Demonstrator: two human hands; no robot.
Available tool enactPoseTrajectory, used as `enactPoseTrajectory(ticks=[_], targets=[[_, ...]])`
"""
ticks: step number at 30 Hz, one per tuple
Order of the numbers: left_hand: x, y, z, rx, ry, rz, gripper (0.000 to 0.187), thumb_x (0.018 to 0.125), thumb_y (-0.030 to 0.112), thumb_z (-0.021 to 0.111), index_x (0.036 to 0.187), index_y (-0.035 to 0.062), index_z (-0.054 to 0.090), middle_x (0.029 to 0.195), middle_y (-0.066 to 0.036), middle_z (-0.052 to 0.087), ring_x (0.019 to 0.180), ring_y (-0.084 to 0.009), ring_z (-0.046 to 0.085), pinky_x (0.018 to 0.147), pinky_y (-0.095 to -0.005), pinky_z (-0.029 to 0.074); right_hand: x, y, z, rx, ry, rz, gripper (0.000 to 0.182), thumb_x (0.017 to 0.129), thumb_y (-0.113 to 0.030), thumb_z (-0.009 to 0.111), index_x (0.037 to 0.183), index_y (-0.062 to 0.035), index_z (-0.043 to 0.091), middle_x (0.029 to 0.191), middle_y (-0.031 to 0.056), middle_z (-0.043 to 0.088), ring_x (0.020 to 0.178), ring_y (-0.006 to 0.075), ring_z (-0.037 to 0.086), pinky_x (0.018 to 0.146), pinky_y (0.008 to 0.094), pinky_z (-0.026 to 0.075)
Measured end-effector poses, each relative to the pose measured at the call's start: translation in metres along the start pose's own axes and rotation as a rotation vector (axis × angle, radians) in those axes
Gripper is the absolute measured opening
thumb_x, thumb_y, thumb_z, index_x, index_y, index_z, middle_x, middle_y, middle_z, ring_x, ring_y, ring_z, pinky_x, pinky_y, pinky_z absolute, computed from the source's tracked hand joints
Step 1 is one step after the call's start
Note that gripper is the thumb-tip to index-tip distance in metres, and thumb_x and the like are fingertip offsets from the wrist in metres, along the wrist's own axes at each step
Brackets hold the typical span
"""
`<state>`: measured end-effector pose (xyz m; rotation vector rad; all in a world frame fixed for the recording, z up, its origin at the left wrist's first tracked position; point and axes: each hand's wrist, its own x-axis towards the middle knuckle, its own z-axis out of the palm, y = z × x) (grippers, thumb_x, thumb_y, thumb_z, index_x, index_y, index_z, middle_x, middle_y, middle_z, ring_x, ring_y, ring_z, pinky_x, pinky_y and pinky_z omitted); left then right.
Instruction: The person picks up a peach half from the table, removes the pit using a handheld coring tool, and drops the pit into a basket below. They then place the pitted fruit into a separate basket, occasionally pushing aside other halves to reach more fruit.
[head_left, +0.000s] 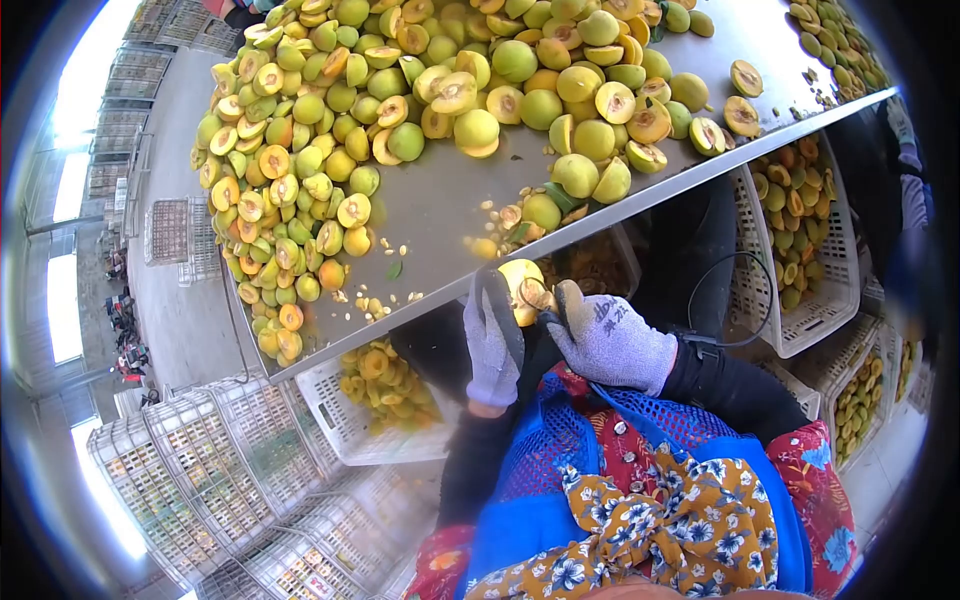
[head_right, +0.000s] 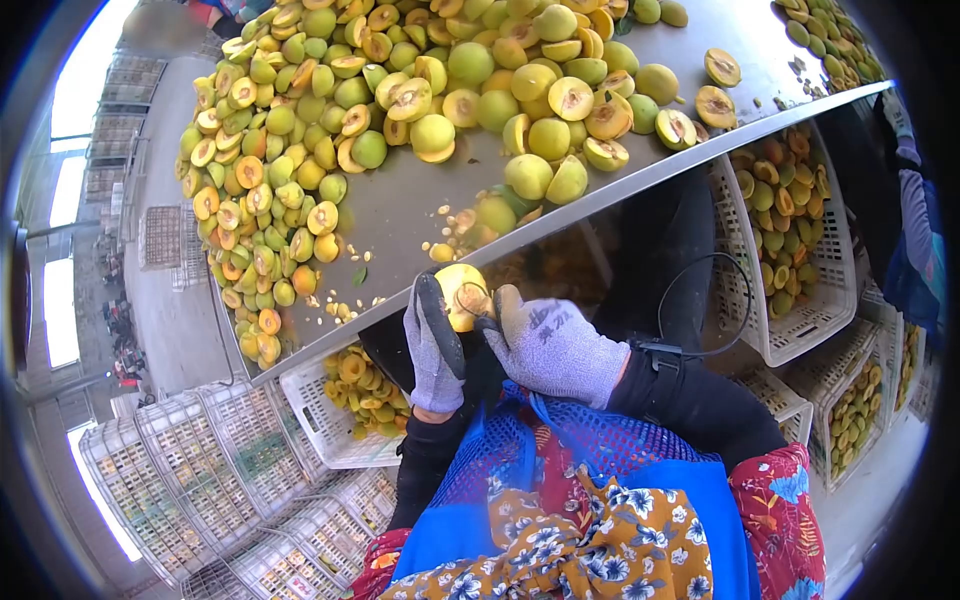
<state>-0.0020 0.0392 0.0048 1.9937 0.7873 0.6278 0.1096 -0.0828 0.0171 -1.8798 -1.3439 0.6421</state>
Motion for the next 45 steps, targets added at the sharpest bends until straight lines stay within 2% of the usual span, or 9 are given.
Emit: enactPoseTrajectory(ticks=[7,10,14,20,28,31,34,38,45], targets=[[-0.009,0.01,0.015,-0.074,0.094,-0.144,0.03,0.105,0.021,0.046,0.119,-0.0027,0.058,0.101,-0.016,0.067,0.091,-0.0222,0.065,0.083,-0.0331,0.051,0.002,0.013,0.002,0.46,-0.113,0.037,0.029,0.098,-0.025,0.054,0.093,0.0037,0.051,0.078,0.0273,0.06,0.071,0.0413,0.063,0.059,0.0466,0.048],[-0.016,0.009,0.024,0.003,0.138,-0.019,0.031,0.106,0.02,0.043,0.122,-0.0036,0.057,0.104,-0.017,0.066,0.094,-0.0245,0.065,0.084,-0.0343,0.05,0.006,0.001,-0.03,0.97,-0.399,0.517,0.03,0.099,-0.026,0.053,0.092,0.0032,0.053,0.082,0.0282,0.06,0.075,0.0446,0.061,0.063,0.0487,0.047],[-0.008,0.001,0.024,0.005,0.027,-0.174,0.035,0.105,0.022,0.043,0.123,-0.0058,0.054,0.107,-0.022,0.065,0.095,-0.0322,0.065,0.085,-0.0385,0.05,-0.005,0.033,0.006,0.271,-0.19,0.154,0.029,0.1,-0.026,0.052,0.094,0.0024,0.054,0.082,0.0298,0.059,0.077,0.0446,0.061,0.064,0.0487,0.047],[-0.008,0.013,0.025,-0.002,0.017,-0.144,0.03,0.104,0.02,0.045,0.12,-0.0036,0.055,0.101,-0.021,0.066,0.089,-0.034,0.065,0.082,-0.0398,0.05,-0.002,0.026,-0.016,0.984,-0.456,0.568,0.029,0.103,-0.033,0.05,0.1,-0.0042,0.054,0.07,0.0028,0.058,0.057,0.0127,0.058,0.051,0.0288,0.047],[-0.014,-0.041,0.035,0.133,0.174,-0.018,0.033,0.104,0.02,0.046,0.123,-0.0057,0.053,0.109,-0.017,0.066,0.097,-0.0266,0.066,0.084,-0.0343,0.053,-0.006,0.025,0.006,0.357,0.027,0.169,0.022,0.096,-0.018,0.058,0.102,0.0013,0.05,0.079,0.0266,0.063,0.076,0.0465,0.063,0.062,0.0504,0.048],[-0.008,-0.035,-0.007,0.134,-0.001,0.233,0.04,0.101,0.025,0.054,0.128,-0.0049,0.05,0.111,-0.013,0.065,0.098,-0.0222,0.066,0.084,-0.0326,0.055,-0.001,0.01,-0.013,0.406,-0.042,0.22,0.022,0.097,-0.019,0.058,0.101,0.0006,0.05,0.078,0.0249,0.064,0.074,0.0454,0.063,0.062,0.0499,0.048],[-0.001,-0.028,-0.022,-1.09,-0.229,-0.501,0.045,0.087,0.017,0.068,0.126,0.0012,0.051,0.113,-0.014,0.062,0.101,-0.0259,0.064,0.089,-0.0394,0.053,-0.004,0.009,-0.012,0.216,-0.031,0.066,0.024,0.097,-0.023,0.058,0.103,-0.0006,0.05,0.076,0.0245,0.062,0.074,0.0444,0.063,0.064,0.0519,0.048],[-0.006,-0.014,-0.014,-0.404,-0.21,-0.074,0.037,0.093,0.02,0.054,0.125,0.003,0.051,0.117,-0.014,0.059,0.105,-0.0264,0.064,0.092,-0.0411,0.054,-0.005,0.002,-0.01,0.17,-0.061,0.058,0.026,0.098,-0.027,0.057,0.102,-0.0017,0.051,0.076,0.0255,0.061,0.073,0.0439,0.062,0.064,0.0538,0.048],[-0.009,-0.003,-0.01,-1.244,-0.115,-0.498,0.039,0.1,0.03,0.048,0.13,0.0045,0.049,0.12,-0.019,0.058,0.111,-0.0343,0.062,0.098,-0.0476,0.052,-0.011,-0.003,-0.003,0.201,-0.095,0.112,0.026,0.098,-0.026,0.058,0.1,-0.0003,0.051,0.07,0.0272,0.059,0.068,0.0449,0.062,0.06,0.0538,0.047]])
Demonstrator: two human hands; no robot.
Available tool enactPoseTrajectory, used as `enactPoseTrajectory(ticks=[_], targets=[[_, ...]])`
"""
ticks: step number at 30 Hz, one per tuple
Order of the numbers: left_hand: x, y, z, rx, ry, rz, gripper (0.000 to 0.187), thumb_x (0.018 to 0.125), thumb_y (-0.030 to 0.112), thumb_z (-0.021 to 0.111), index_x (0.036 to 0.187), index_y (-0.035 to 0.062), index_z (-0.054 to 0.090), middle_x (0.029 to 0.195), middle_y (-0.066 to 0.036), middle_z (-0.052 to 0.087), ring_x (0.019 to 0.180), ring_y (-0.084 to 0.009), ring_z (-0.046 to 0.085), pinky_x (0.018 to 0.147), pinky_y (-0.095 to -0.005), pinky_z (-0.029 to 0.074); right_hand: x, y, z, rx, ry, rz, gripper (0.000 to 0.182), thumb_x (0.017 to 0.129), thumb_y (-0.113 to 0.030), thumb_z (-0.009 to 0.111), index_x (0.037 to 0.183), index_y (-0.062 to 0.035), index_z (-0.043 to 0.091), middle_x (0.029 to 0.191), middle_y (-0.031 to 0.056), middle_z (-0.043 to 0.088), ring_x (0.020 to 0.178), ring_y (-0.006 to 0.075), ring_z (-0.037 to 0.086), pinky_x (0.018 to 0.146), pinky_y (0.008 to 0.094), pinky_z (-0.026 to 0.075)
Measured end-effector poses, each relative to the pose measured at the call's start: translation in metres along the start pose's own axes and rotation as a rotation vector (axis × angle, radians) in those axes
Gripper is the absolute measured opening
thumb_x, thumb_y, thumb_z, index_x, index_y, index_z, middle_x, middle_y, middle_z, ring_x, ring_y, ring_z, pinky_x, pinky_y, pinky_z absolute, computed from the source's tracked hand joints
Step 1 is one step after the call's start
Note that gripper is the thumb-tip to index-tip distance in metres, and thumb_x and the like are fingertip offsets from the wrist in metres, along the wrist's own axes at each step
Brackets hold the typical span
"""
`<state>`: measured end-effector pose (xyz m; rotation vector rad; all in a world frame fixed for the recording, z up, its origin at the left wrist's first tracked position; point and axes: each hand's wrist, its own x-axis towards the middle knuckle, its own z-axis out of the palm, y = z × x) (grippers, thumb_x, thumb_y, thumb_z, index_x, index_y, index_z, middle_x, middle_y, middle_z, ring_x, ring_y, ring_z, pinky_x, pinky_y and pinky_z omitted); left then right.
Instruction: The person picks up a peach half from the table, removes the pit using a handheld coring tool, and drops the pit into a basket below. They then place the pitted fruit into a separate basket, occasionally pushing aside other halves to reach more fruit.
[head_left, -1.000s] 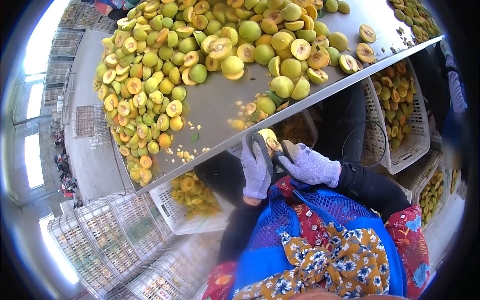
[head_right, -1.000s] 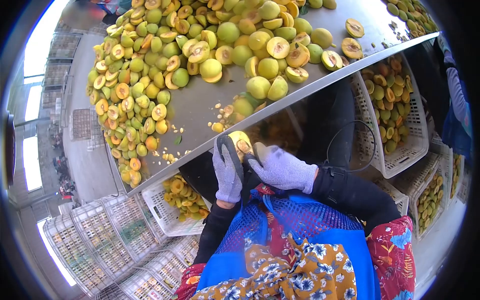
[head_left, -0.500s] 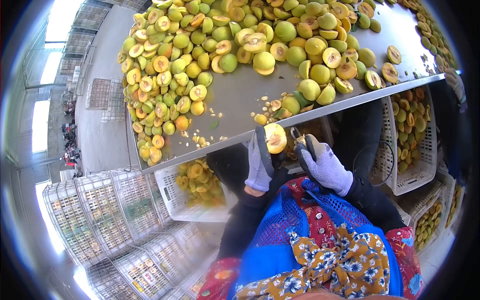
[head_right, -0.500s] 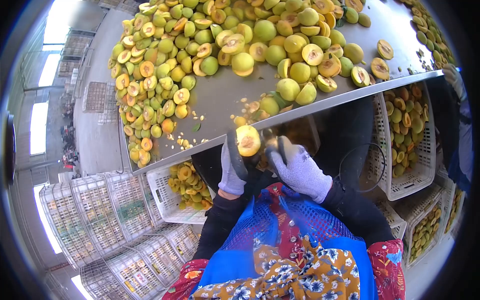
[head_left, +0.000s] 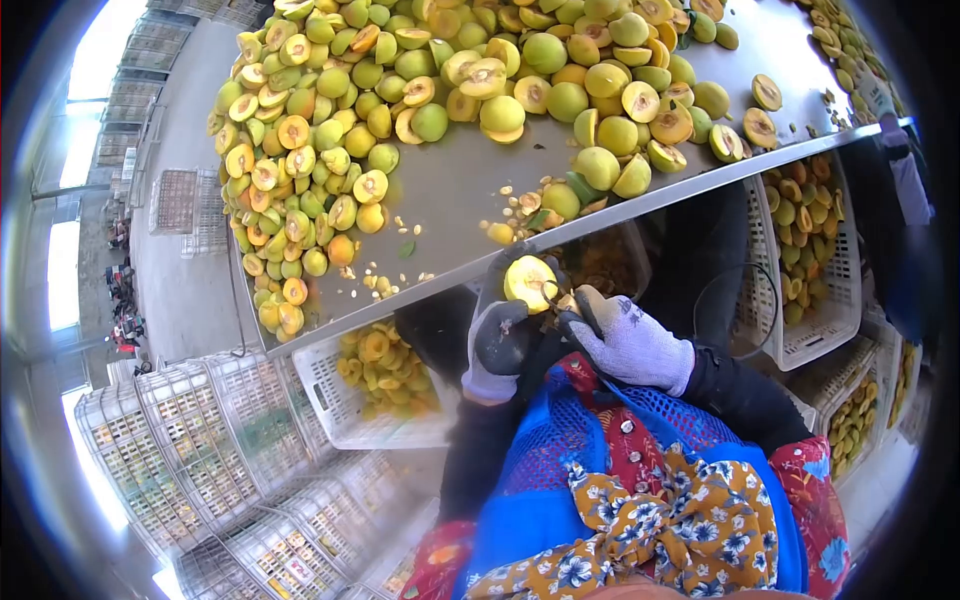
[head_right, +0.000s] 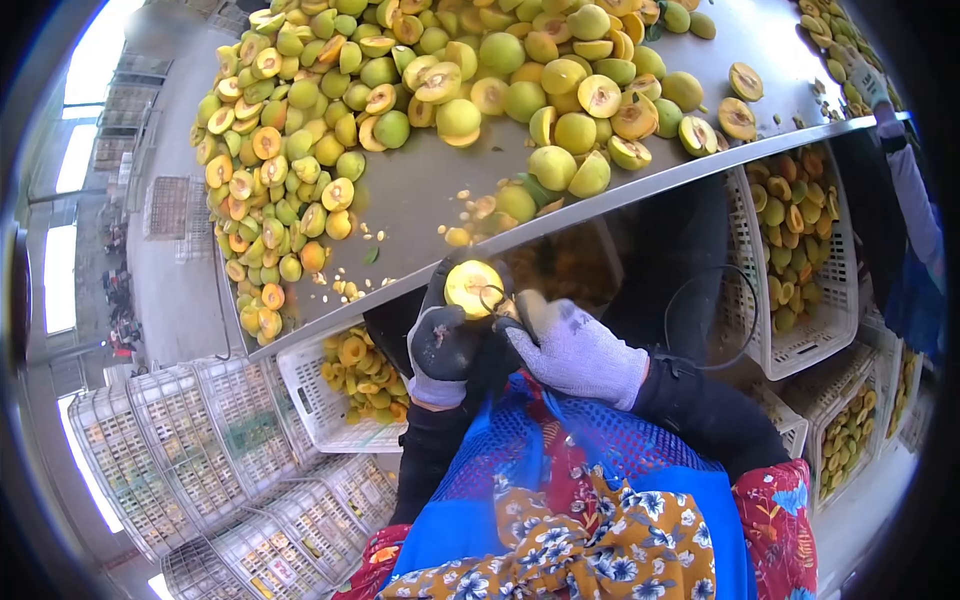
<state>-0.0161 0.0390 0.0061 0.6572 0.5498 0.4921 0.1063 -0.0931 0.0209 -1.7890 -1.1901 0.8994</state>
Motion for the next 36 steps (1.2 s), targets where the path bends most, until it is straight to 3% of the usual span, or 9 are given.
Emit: enactPoseTrajectory(ticks=[11,14,20,22,25,28,29,30,36], targets=[[-0.003,-0.025,0.005,0.21,0.069,0.295,0.04,0.1,0.034,0.05,0.127,0.0041,0.048,0.115,-0.018,0.058,0.1,-0.0315,0.064,0.095,-0.0464,0.053,-0.005,0.005,0.013,0.143,0.018,-0.024,0.023,0.098,-0.017,0.054,0.107,0.0038,0.052,0.08,0.0261,0.06,0.074,0.0454,0.061,0.064,0.0497,0.047],[-0.005,-0.028,0.014,0.319,0.077,0.407,0.041,0.099,0.032,0.051,0.128,0.0033,0.047,0.115,-0.018,0.057,0.105,-0.0304,0.061,0.095,-0.0461,0.052,-0.002,0.018,0.022,0.234,0.075,-0.144,0.023,0.101,-0.021,0.051,0.102,0.0018,0.053,0.072,0.0176,0.06,0.065,0.0355,0.062,0.059,0.043,0.048],[0.002,-0.04,-0.001,0.673,-0.056,0.668,0.046,0.099,0.033,0.051,0.131,0.0004,0.046,0.12,-0.019,0.056,0.112,-0.0291,0.057,0.094,-0.0428,0.05,0.0,-0.001,-0.013,1.084,-0.436,0.517,0.029,0.103,-0.028,0.048,0.097,-0.0017,0.056,0.079,0.009,0.061,0.07,0.0177,0.059,0.064,0.0343,0.049],[0.005,-0.036,-0.005,0.778,-0.101,0.712,0.047,0.099,0.034,0.052,0.131,0.0001,0.047,0.121,-0.019,0.056,0.11,-0.0286,0.058,0.094,-0.0414,0.049,0.001,0.003,-0.013,1.066,-0.375,0.22,0.037,0.104,-0.042,0.047,0.096,-0.007,0.055,0.064,0.0004,0.053,0.045,0.0081,0.049,0.039,0.0215,0.038],[0.004,-0.018,0.005,0.825,-0.052,0.424,0.046,0.097,0.033,0.055,0.128,-0.0005,0.05,0.118,-0.017,0.059,0.104,-0.0255,0.061,0.09,-0.037,0.051,0.0,0.005,-0.014,1.24,-0.348,0.384,0.038,0.105,-0.043,0.046,0.1,-0.0063,0.056,0.065,0.0001,0.055,0.048,0.0061,0.051,0.041,0.0212,0.04],[-0.002,-0.012,0.017,1.036,-0.004,0.333,0.032,0.098,0.023,0.053,0.119,-0.0013,0.056,0.107,-0.013,0.063,0.094,-0.0225,0.064,0.083,-0.0332,0.053,0.004,0.007,-0.01,0.853,-0.359,0.603,0.036,0.103,-0.037,0.049,0.105,-0.0032,0.061,0.08,0.0086,0.064,0.075,0.0144,0.062,0.067,0.0281,0.049],[-0.002,-0.012,0.018,1.239,-0.033,0.448,0.025,0.099,0.017,0.052,0.115,-0.0017,0.058,0.102,-0.012,0.064,0.089,-0.0209,0.065,0.078,-0.0321,0.054,0.003,0.011,-0.002,0.845,-0.331,0.534,0.037,0.104,-0.038,0.048,0.101,-0.004,0.062,0.078,0.007,0.063,0.073,0.0128,0.062,0.064,0.0266,0.048],[0.001,-0.028,0.015,0.597,0.252,0.126,0.023,0.1,0.016,0.049,0.111,-0.0023,0.059,0.098,-0.011,0.065,0.085,-0.0195,0.066,0.075,-0.0314,0.054,0.002,0.015,0.005,0.835,-0.302,0.465,0.039,0.104,-0.04,0.047,0.097,-0.0047,0.063,0.075,0.0053,0.063,0.071,0.0112,0.061,0.062,0.0252,0.047],[-0.001,-0.047,0.01,1.028,0.214,0.465,0.026,0.102,0.021,0.051,0.103,-0.0019,0.063,0.089,-0.011,0.067,0.078,-0.0174,0.065,0.068,-0.0299,0.052,0.0,0.042,0.008,0.817,-0.359,0.105,0.045,0.104,-0.043,0.045,0.087,-0.0056,0.062,0.071,0.0018,0.061,0.061,0.0092,0.057,0.055,0.0247,0.045]])
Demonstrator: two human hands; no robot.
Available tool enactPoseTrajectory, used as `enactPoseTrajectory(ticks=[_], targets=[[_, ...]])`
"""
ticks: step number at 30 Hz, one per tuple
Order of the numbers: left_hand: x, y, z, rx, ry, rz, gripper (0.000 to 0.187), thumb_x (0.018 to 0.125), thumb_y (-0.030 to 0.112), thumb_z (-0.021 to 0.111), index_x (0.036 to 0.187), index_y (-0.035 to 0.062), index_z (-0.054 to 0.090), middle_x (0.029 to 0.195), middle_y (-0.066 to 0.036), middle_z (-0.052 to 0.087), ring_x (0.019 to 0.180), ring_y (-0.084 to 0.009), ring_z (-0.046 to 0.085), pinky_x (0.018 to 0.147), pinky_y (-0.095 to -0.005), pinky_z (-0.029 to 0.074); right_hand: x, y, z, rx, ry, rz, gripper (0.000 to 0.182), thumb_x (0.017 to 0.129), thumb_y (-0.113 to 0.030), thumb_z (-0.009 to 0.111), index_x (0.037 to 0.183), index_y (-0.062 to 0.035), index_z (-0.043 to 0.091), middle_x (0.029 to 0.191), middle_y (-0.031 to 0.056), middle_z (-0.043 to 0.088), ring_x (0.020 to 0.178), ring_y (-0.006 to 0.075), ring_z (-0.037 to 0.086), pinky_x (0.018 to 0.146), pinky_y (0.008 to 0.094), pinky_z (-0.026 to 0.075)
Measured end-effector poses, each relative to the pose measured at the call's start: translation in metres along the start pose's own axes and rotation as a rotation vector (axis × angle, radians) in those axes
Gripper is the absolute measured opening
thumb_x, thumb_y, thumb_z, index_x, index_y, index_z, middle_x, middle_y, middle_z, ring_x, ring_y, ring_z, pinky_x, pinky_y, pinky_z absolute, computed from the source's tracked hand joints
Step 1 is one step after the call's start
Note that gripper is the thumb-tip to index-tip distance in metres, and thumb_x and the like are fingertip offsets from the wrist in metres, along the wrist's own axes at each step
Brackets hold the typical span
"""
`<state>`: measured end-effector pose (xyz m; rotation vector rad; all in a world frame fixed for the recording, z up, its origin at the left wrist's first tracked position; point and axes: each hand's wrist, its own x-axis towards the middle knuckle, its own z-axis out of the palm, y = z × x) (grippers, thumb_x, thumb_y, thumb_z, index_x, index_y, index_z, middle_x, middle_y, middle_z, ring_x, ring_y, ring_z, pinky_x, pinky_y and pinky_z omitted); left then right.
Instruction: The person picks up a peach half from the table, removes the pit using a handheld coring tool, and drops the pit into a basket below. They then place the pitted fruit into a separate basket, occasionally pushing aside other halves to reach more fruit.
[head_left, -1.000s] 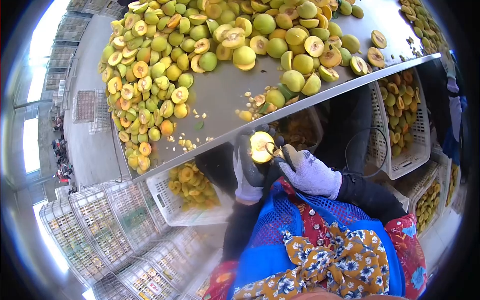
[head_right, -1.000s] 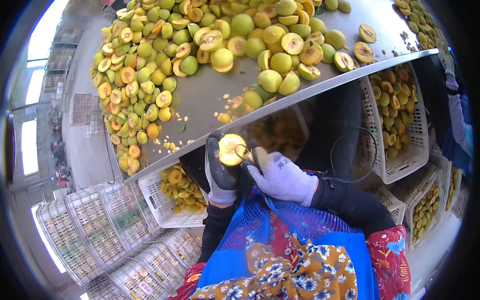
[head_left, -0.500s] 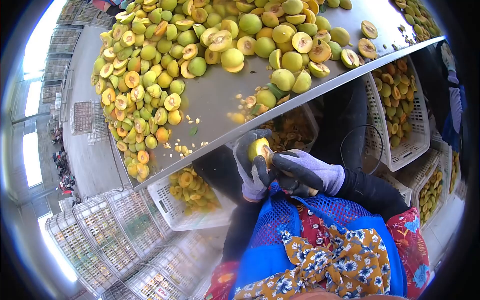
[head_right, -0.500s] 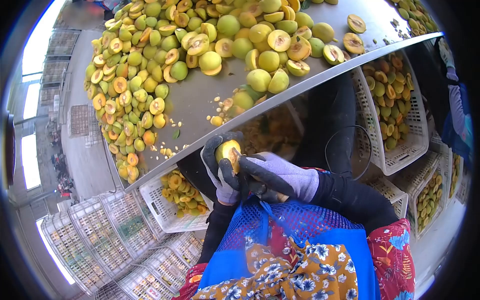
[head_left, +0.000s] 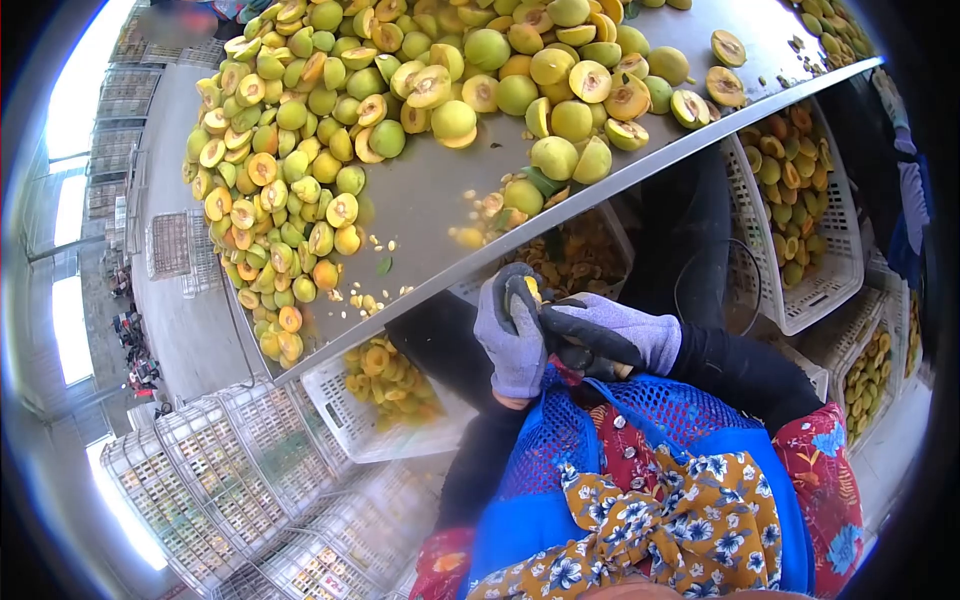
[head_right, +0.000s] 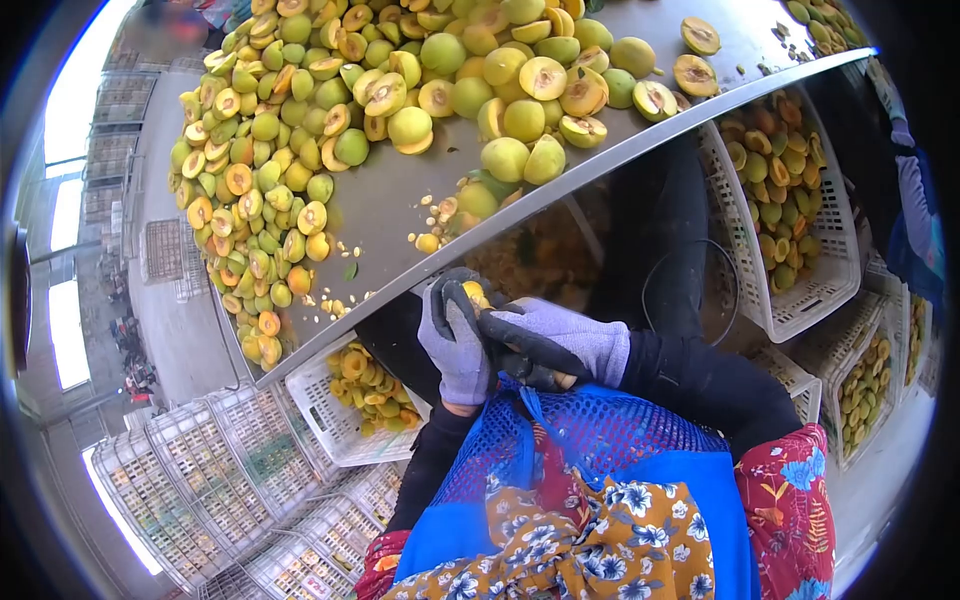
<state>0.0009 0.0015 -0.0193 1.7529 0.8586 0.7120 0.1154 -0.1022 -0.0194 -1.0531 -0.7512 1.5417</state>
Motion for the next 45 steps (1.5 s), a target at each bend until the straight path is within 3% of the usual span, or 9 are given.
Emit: enactPoseTrajectory(ticks=[6,10,15,18,28,34,40,41,45], targets=[[0.013,0.013,-0.008,-0.057,-0.239,-0.363,0.028,0.103,0.02,0.045,0.101,-0.0013,0.063,0.084,-0.011,0.067,0.07,-0.0202,0.066,0.069,-0.0348,0.052,-0.015,-0.01,0.003,0.342,0.015,0.346,0.044,0.102,-0.046,0.048,0.093,-0.0049,0.062,0.071,0.0,0.059,0.059,0.0084,0.056,0.054,0.0256,0.045],[0.004,-0.002,-0.002,0.222,-0.114,0.249,0.023,0.097,0.016,0.052,0.104,-0.0022,0.065,0.092,-0.008,0.068,0.081,-0.0149,0.063,0.076,-0.028,0.05,-0.009,0.008,-0.008,-0.272,0.004,-0.487,0.038,0.101,-0.041,0.054,0.098,-0.0043,0.064,0.077,0.0009,0.06,0.074,0.0084,0.057,0.063,0.0267,0.046],[0.008,0.004,-0.011,-0.207,-0.353,-0.381,0.023,0.097,0.013,0.05,0.107,-0.0028,0.064,0.094,-0.009,0.068,0.085,-0.0174,0.065,0.077,-0.0302,0.052,-0.019,-0.003,-0.01,0.225,-0.063,0.113,0.04,0.102,-0.041,0.053,0.097,-0.0034,0.065,0.083,0.0007,0.061,0.077,0.0053,0.054,0.066,0.025,0.046],[0.003,0.009,-0.003,0.256,-0.218,0.036,0.025,0.101,0.02,0.051,0.103,-0.0011,0.064,0.091,-0.01,0.067,0.08,-0.0178,0.065,0.072,-0.0312,0.052,-0.02,-0.005,-0.003,0.623,-0.048,0.309,0.039,0.102,-0.04,0.052,0.097,-0.003,0.063,0.071,0.0025,0.059,0.057,0.0078,0.054,0.05,0.0218,0.044],[0.011,0.016,0.003,-0.388,-0.312,-0.175,0.043,0.105,0.038,0.046,0.102,-0.0013,0.062,0.088,-0.01,0.067,0.078,-0.0177,0.065,0.072,-0.0307,0.053,-0.011,0.003,-0.007,1.503,-0.414,0.525,0.04,0.102,-0.042,0.05,0.093,-0.0039,0.057,0.059,0.0006,0.047,0.037,0.0068,0.04,0.031,0.0195,0.033],[0.009,0.019,0.006,-0.568,-0.193,-0.259,0.044,0.105,0.039,0.043,0.102,-0.001,0.06,0.089,-0.012,0.065,0.077,-0.0203,0.065,0.074,-0.0333,0.055,-0.004,0.001,-0.001,1.431,-0.429,0.49,0.039,0.101,-0.042,0.052,0.089,-0.0052,0.057,0.059,0.0007,0.048,0.039,0.0073,0.044,0.033,0.0203,0.035],[0.007,0.009,0.01,-0.844,0.021,-0.462,0.04,0.105,0.039,0.041,0.114,0.0031,0.056,0.1,-0.011,0.064,0.085,-0.0207,0.065,0.076,-0.034,0.056,0.002,-0.009,0.021,0.149,0.096,-0.101,0.038,0.102,-0.042,0.053,0.097,-0.005,0.06,0.069,-0.0006,0.055,0.05,0.0063,0.051,0.044,0.0221,0.042],[0.005,0.001,0.007,-0.902,0.066,-0.485,0.039,0.106,0.039,0.04,0.115,0.0042,0.056,0.103,-0.011,0.065,0.086,-0.0202,0.065,0.076,-0.0336,0.056,-0.011,-0.014,0.02,0.2,0.178,0.194,0.037,0.103,-0.041,0.05,0.101,-0.0046,0.06,0.073,-0.0012,0.057,0.058,0.0061,0.052,0.052,0.0239,0.044],[0.006,-0.001,-0.023,0.231,0.046,0.111,0.041,0.106,0.04,0.04,0.119,0.0036,0.053,0.107,-0.01,0.063,0.096,-0.0237,0.064,0.085,-0.0348,0.055,-0.018,-0.037,0.014,0.214,0.161,0.21,0.039,0.103,-0.041,0.05,0.109,-0.0033,0.061,0.073,-0.0005,0.058,0.058,0.006,0.054,0.052,0.023,0.044]])
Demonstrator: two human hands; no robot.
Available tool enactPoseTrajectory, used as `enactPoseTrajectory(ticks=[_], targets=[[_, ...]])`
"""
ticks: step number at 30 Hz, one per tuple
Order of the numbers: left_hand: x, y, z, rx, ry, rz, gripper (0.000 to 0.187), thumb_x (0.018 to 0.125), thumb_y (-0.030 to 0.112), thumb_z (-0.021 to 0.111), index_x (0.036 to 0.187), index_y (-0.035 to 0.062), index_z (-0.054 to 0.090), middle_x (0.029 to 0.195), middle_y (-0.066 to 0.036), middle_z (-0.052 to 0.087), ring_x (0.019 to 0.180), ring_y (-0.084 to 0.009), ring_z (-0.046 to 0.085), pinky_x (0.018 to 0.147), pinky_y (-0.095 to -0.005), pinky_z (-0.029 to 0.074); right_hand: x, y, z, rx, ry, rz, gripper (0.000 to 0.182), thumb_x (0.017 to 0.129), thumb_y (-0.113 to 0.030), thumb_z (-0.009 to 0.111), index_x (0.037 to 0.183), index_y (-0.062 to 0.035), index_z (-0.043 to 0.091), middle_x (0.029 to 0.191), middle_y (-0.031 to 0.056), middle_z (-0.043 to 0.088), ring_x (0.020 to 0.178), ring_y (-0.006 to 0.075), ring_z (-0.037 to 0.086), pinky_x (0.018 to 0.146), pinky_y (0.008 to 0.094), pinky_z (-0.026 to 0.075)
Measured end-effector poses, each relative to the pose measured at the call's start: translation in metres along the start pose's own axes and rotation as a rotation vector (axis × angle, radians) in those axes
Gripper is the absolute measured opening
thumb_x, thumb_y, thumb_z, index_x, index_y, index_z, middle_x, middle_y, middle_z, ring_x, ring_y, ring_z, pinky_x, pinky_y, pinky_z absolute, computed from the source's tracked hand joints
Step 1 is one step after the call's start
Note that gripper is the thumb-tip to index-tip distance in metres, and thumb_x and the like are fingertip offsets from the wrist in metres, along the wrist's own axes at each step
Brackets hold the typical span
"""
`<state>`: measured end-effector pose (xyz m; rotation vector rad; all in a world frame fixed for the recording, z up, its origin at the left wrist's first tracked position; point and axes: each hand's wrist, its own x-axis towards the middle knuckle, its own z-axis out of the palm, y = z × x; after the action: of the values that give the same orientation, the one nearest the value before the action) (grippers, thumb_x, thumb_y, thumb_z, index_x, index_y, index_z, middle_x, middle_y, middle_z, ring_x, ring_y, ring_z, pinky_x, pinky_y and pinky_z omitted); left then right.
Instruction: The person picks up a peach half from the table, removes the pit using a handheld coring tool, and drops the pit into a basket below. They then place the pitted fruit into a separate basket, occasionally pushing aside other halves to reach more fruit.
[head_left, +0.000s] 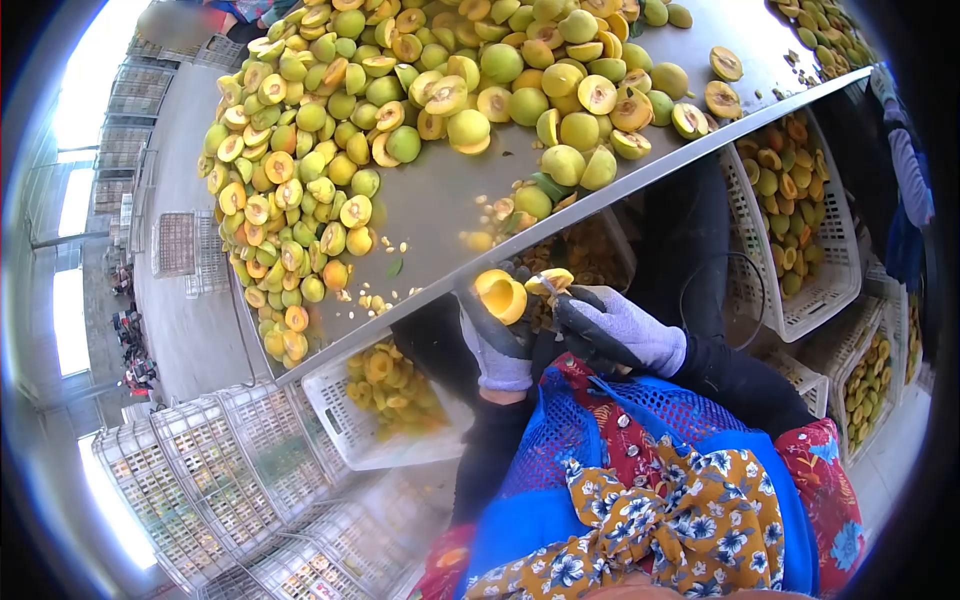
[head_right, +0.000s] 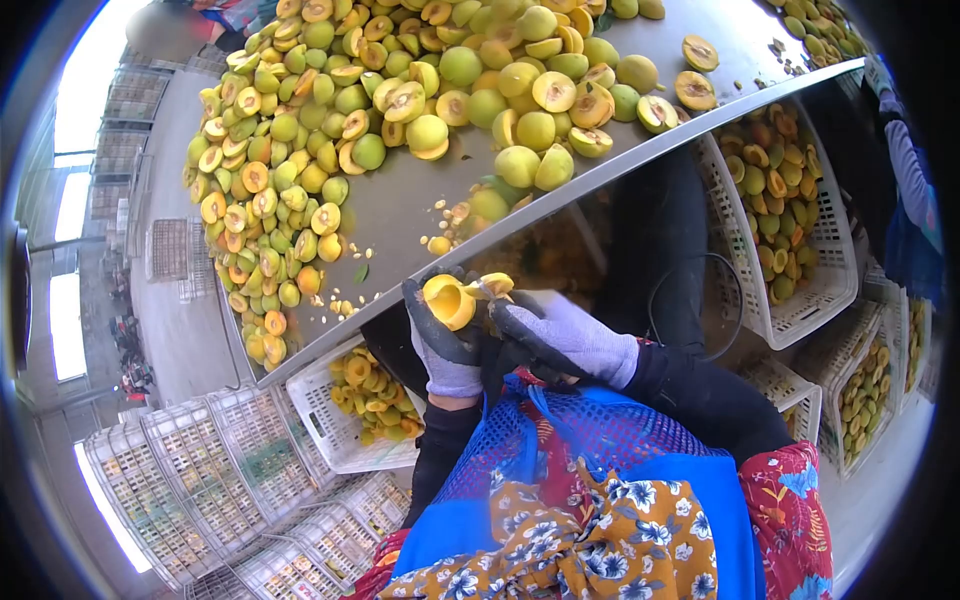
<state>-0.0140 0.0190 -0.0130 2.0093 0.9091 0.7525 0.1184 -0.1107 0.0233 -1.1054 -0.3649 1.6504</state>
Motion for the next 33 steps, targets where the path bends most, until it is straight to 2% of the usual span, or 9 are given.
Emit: enactPoseTrajectory(ticks=[7,8,12,16,24,27,28,29,33], targets=[[-0.011,-0.022,-0.091,-0.671,0.398,-0.603,0.04,0.101,0.035,0.054,0.118,-0.0007,0.054,0.104,-0.013,0.063,0.095,-0.0246,0.064,0.088,-0.0395,0.055,0.003,0.005,-0.01,0.319,-0.011,0.164,0.029,0.101,-0.035,0.056,0.101,-0.0058,0.054,0.06,0.0014,0.052,0.042,0.0052,0.045,0.038,0.019,0.034],[-0.018,-0.046,-0.119,-0.266,0.439,-0.53,0.04,0.099,0.034,0.057,0.119,-0.0002,0.055,0.105,-0.015,0.063,0.095,-0.0281,0.064,0.087,-0.041,0.054,0.005,0.012,-0.018,0.321,-0.065,0.165,0.044,0.098,-0.035,0.059,0.13,-0.0057,0.051,0.068,0.0026,0.057,0.044,0.0051,0.049,0.039,0.0179,0.037],[-0.017,-0.093,-0.178,1.549,0.443,-0.105,0.038,0.097,0.03,0.058,0.122,0.0009,0.057,0.11,-0.02,0.062,0.098,-0.0373,0.061,0.088,-0.0454,0.049,0.009,0.005,-0.019,0.297,-0.04,0.222,0.041,0.098,-0.035,0.06,0.127,-0.006,0.055,0.069,0.006,0.058,0.049,0.005,0.051,0.044,0.018,0.039],[0.089,-0.059,-0.16,0.811,0.095,-0.246,0.052,0.098,0.039,0.052,0.131,-0.0017,0.052,0.129,-0.031,0.053,0.121,-0.0437,0.052,0.102,-0.047,0.042,0.022,0.005,-0.023,-0.085,-0.071,0.151,0.038,0.097,-0.038,0.06,0.111,-0.0029,0.066,0.074,0.0044,0.061,0.059,0.0045,0.052,0.051,0.018,0.039],[0.235,-0.129,-0.088,1.066,-0.294,-0.344,0.079,0.08,0.029,0.072,0.147,0.012,0.034,0.138,-0.035,0.038,0.111,-0.0516,0.058,0.095,-0.0475,0.05,0.006,0.007,-0.018,0.368,-0.06,0.157,0.036,0.1,-0.032,0.057,0.125,-0.0061,0.054,0.067,0.0016,0.054,0.047,0.0044,0.045,0.043,0.0183,0.034],[0.221,-0.155,-0.092,0.925,-0.292,-0.142,0.079,0.078,0.031,0.074,0.145,0.0093,0.037,0.114,-0.028,0.06,0.113,-0.0454,0.06,0.096,-0.05,0.049,0.011,0.023,-0.033,0.451,-0.11,0.205,0.037,0.101,-0.034,0.053,0.126,-0.006,0.054,0.065,0.0011,0.054,0.043,0.0045,0.045,0.04,0.0184,0.036],[0.208,-0.139,-0.091,0.825,-0.181,0.007,0.077,0.079,0.03,0.076,0.143,0.0066,0.039,0.102,-0.022,0.066,0.103,-0.0352,0.067,0.081,-0.0469,0.056,0.013,0.021,-0.036,0.456,-0.137,0.223,0.039,0.101,-0.036,0.054,0.121,-0.0035,0.056,0.067,0.0009,0.057,0.044,0.0038,0.048,0.041,0.0176,0.038],[0.197,-0.12,-0.096,0.26,-0.342,-0.517,0.069,0.082,0.023,0.076,0.14,0.0039,0.043,0.103,-0.016,0.065,0.089,-0.0242,0.07,0.062,-0.0356,0.058,0.016,0.019,-0.039,0.458,-0.166,0.24,0.041,0.1,-0.039,0.055,0.117,-0.001,0.059,0.069,0.0007,0.06,0.044,0.0032,0.05,0.041,0.0167,0.04],[0.125,-0.061,-0.079,-0.339,-0.201,-0.385,0.053,0.087,0.017,0.075,0.131,0.0004,0.049,0.101,-0.011,0.062,0.084,-0.0194,0.068,0.063,-0.0312,0.06,0.016,0.009,-0.032,0.212,-0.058,0.114,0.043,0.103,-0.04,0.047,0.114,-0.0005,0.061,0.071,0.0002,0.061,0.047,0.0034,0.052,0.042,0.0173,0.041]])
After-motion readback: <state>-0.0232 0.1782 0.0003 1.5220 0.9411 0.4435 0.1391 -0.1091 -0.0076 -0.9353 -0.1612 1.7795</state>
